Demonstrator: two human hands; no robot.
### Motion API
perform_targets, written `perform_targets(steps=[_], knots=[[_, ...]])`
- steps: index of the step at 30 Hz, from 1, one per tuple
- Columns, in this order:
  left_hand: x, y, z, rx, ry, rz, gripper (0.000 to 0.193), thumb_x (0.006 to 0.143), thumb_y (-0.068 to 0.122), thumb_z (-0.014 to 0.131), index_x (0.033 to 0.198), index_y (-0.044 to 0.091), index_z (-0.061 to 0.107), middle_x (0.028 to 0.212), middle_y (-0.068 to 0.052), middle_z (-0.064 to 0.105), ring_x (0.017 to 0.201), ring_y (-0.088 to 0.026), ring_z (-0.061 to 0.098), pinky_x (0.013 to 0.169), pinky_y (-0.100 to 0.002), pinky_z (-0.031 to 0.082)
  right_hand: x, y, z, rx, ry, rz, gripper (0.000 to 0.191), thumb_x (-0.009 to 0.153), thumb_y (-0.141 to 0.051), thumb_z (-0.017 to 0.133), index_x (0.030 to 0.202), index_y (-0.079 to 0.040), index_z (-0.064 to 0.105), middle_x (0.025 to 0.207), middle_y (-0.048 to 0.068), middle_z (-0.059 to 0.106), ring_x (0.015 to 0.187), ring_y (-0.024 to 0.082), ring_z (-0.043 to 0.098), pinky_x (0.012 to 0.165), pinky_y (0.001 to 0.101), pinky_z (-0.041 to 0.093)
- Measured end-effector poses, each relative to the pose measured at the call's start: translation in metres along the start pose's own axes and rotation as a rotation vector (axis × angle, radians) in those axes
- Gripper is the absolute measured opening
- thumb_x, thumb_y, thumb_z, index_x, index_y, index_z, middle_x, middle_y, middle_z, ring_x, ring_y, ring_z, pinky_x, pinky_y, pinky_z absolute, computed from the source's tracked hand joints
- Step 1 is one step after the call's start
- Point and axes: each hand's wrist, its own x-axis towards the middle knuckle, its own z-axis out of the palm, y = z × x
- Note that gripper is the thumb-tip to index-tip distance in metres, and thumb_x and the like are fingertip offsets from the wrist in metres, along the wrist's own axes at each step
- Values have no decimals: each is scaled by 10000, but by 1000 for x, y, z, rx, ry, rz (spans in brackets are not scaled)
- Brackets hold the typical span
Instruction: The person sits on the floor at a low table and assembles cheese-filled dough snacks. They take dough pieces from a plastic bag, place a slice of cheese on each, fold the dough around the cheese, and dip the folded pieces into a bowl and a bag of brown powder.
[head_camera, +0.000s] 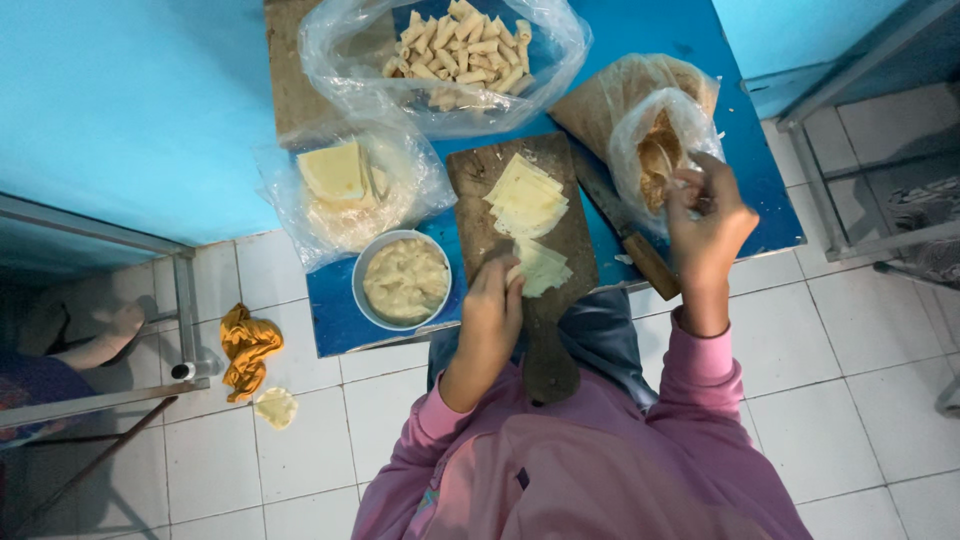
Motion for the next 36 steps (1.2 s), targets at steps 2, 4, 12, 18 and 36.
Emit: perform_targets(steps=[2,4,12,18,36], knots=[[-2,0,-5,7,-53,-40,172,977,24,615,1142,-21,599,1076,-239,648,980,-464,647,804,-474,525,1,5,0,-27,21,-65,342,984,85,708,1313,6,656,1062,149,783,922,159,767,814,286,630],[-3,2,-8,45,-83,-60,166,976,20,615,1137,-17,616,1078,-237,646,979,-462,644,804,-475,521,3,10,1,-64,25,-126,308,1034,96,676,1329,15,643,1098,164,786,960,170,778,826,288,631],[-17,22,-14,324,4,-11,245,918,42,678,1145,-44,640,1144,-240,573,1035,-427,576,878,-477,485,-4,23,-2,148,52,5,294,1066,116,613,1355,63,611,1065,174,776,871,158,752,763,270,608],[-19,22,-17,349,18,-44,216,920,49,686,1094,-57,613,1067,-241,543,985,-427,572,850,-477,476,-5,38,-8,347,132,77,308,1099,138,592,1400,74,562,1066,191,768,815,145,715,754,258,583],[-15,23,-16,357,-38,-68,93,913,53,674,957,-5,615,967,-201,553,908,-402,550,797,-482,450,-86,-11,3,730,-312,402,302,1034,61,588,1330,15,550,1069,186,749,862,193,730,755,305,624]])
